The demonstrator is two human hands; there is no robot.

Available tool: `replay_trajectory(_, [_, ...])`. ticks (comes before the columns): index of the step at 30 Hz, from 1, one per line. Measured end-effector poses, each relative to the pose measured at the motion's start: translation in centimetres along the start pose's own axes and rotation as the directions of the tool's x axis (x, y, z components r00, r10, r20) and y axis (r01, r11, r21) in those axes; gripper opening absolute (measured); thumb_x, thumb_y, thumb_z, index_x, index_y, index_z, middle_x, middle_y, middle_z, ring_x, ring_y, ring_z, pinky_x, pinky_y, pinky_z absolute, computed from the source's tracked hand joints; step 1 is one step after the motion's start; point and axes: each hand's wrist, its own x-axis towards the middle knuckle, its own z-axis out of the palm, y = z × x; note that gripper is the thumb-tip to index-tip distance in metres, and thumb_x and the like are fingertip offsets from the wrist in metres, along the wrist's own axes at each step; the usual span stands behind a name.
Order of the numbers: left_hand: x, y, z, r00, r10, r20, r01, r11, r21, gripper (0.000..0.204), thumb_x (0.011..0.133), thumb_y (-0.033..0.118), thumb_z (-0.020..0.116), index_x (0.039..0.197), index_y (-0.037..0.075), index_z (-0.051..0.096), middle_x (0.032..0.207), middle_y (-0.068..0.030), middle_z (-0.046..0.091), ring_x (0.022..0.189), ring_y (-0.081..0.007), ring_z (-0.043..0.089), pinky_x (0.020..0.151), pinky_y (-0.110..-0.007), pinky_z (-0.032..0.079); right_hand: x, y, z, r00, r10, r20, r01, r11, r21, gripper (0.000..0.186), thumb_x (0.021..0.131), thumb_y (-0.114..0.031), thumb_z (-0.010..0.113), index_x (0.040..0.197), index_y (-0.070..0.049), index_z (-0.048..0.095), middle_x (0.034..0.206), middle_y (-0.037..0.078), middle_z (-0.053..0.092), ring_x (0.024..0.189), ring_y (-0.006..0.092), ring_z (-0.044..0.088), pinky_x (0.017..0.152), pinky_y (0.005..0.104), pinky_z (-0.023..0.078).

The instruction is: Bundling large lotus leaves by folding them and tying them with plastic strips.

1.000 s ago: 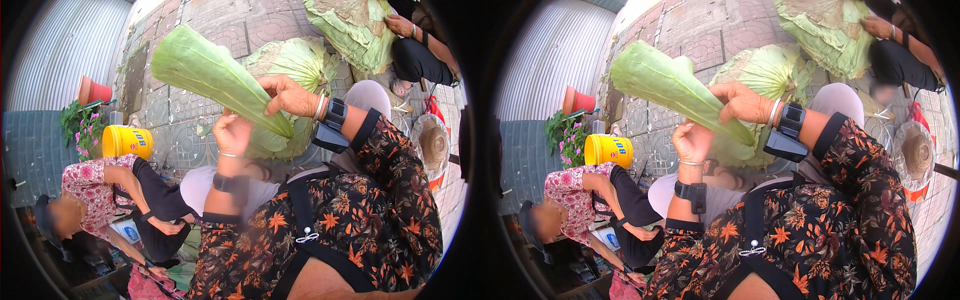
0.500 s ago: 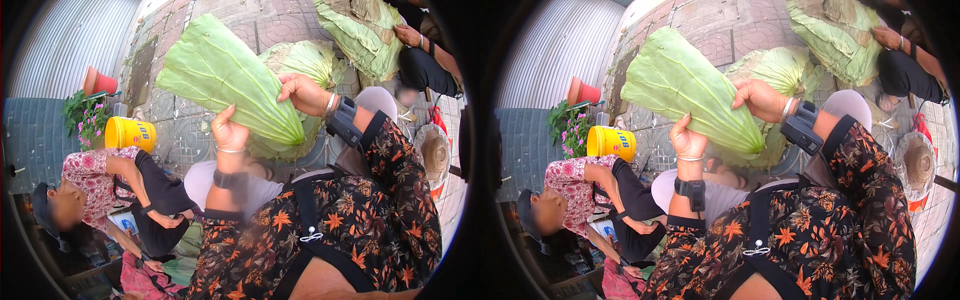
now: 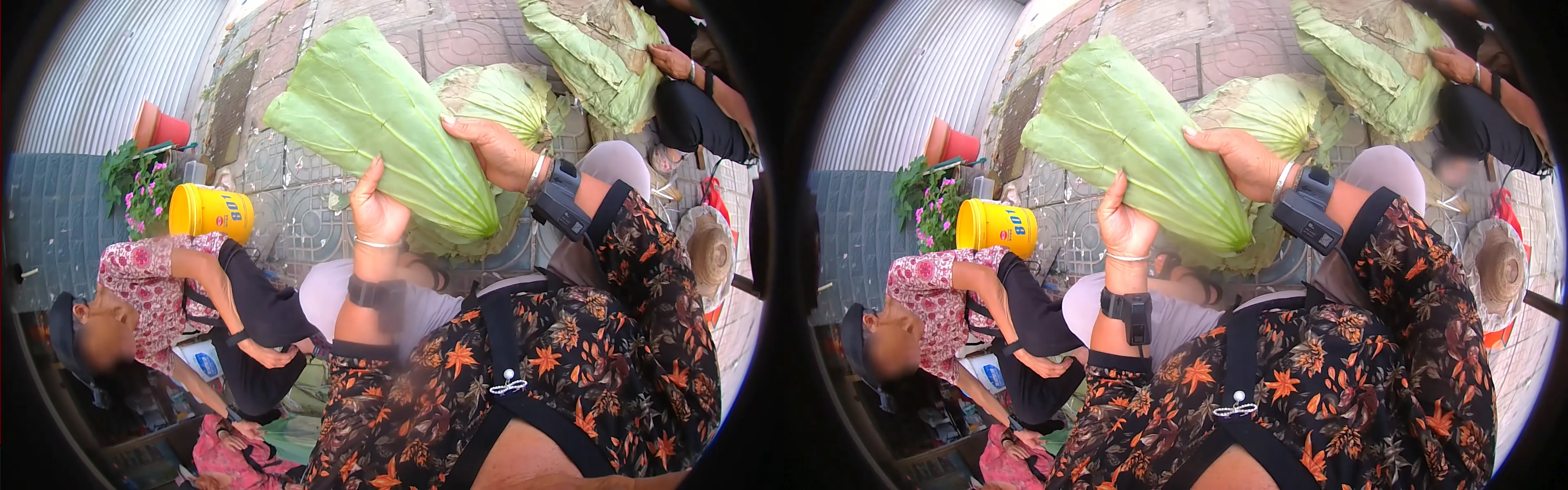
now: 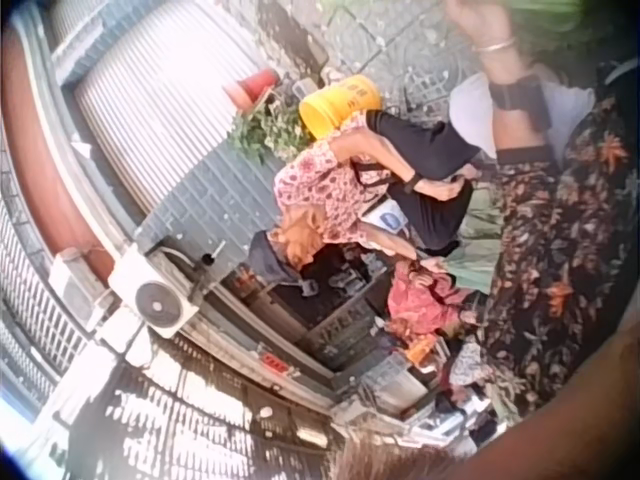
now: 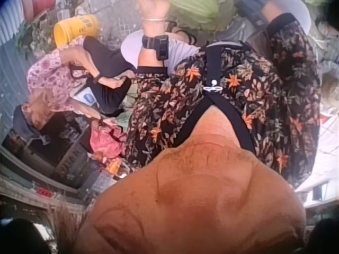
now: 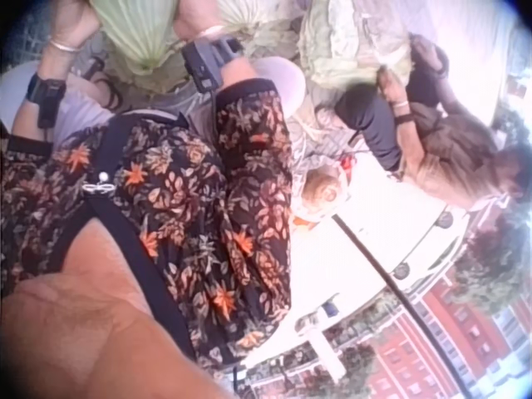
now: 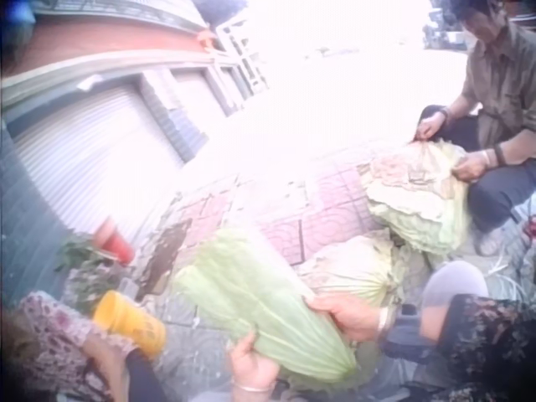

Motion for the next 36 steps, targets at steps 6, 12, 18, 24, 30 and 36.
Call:
replay_trajectory(6, [-0.1,-0.6,-0.3,0.991,-0.134,0.029,0.133,0.991,0.028,0.050,0.080,0.001,0.055,0.128,-0.003,0.045,0.123,-0.0146,0.056,0.115,-0.0292,0.053,0.104,-0.043,0.037,-0.1,1.7,-0.5,0.988,0.147,-0.046,-0.152,0.981,-0.120,0.036,0.094,-0.034,0.054,0.110,-0.002,0.062,0.106,0.007,0.066,0.090,0.0143,0.063,0.081,0.0295,0.049])
replay_trajectory(12, [1.5,-1.3,0.0,0.984,-0.177,0.013,0.177,0.984,0.013,0.054,0.071,0.003,0.053,0.124,-0.007,0.048,0.120,-0.0182,0.058,0.112,-0.0316,0.055,0.104,-0.043,0.038,-0.6,1.8,0.3,0.981,0.120,-0.156,-0.154,0.961,-0.232,0.046,0.095,-0.044,0.050,0.111,-0.004,0.062,0.102,0.006,0.065,0.089,0.0116,0.062,0.077,0.0286,0.050])
replay_trajectory(18, [1.6,-1.4,1.6,0.986,-0.162,0.043,0.159,0.985,0.067,0.053,0.072,0.001,0.052,0.125,-0.004,0.048,0.118,-0.0140,0.059,0.111,-0.0291,0.055,0.102,-0.041,0.039,-0.7,1.6,0.3,0.971,0.145,-0.190,-0.178,0.969,-0.172,0.053,0.095,-0.048,0.045,0.115,-0.001,0.059,0.103,0.007,0.065,0.086,0.0125,0.063,0.075,0.0282,0.051])
replay_trajectory(24, [1.1,0.2,2.0,0.997,-0.055,0.060,0.010,0.813,0.583,0.042,0.080,0.001,0.065,0.120,-0.003,0.053,0.112,-0.0130,0.063,0.099,-0.0224,0.062,0.092,-0.035,0.048,-0.5,1.3,-0.7,0.943,0.326,0.068,-0.316,0.940,-0.126,0.045,0.098,-0.041,0.039,0.113,-0.004,0.058,0.097,0.013,0.066,0.078,0.0177,0.065,0.066,0.0295,0.053])
replay_trajectory(30, [0.6,0.3,2.1,0.989,-0.007,-0.145,0.131,0.474,0.871,0.039,0.082,0.011,0.071,0.117,0.000,0.056,0.107,-0.0104,0.064,0.096,-0.0190,0.062,0.086,-0.033,0.049,-0.6,0.9,-0.7,0.877,0.426,0.222,-0.427,0.903,-0.048,0.050,0.098,-0.042,0.033,0.108,0.000,0.058,0.089,0.025,0.066,0.067,0.0244,0.066,0.054,0.0281,0.052])
replay_trajectory(36, [-0.1,-1.5,3.1,0.997,-0.065,0.048,0.033,0.872,0.488,0.039,0.081,0.010,0.071,0.115,-0.002,0.057,0.107,-0.0072,0.063,0.101,-0.0170,0.058,0.087,-0.031,0.046,-0.5,1.1,-1.7,0.805,0.408,0.431,-0.412,0.907,-0.090,0.051,0.096,-0.045,0.036,0.109,-0.001,0.057,0.093,0.025,0.065,0.070,0.0277,0.066,0.055,0.0323,0.053])
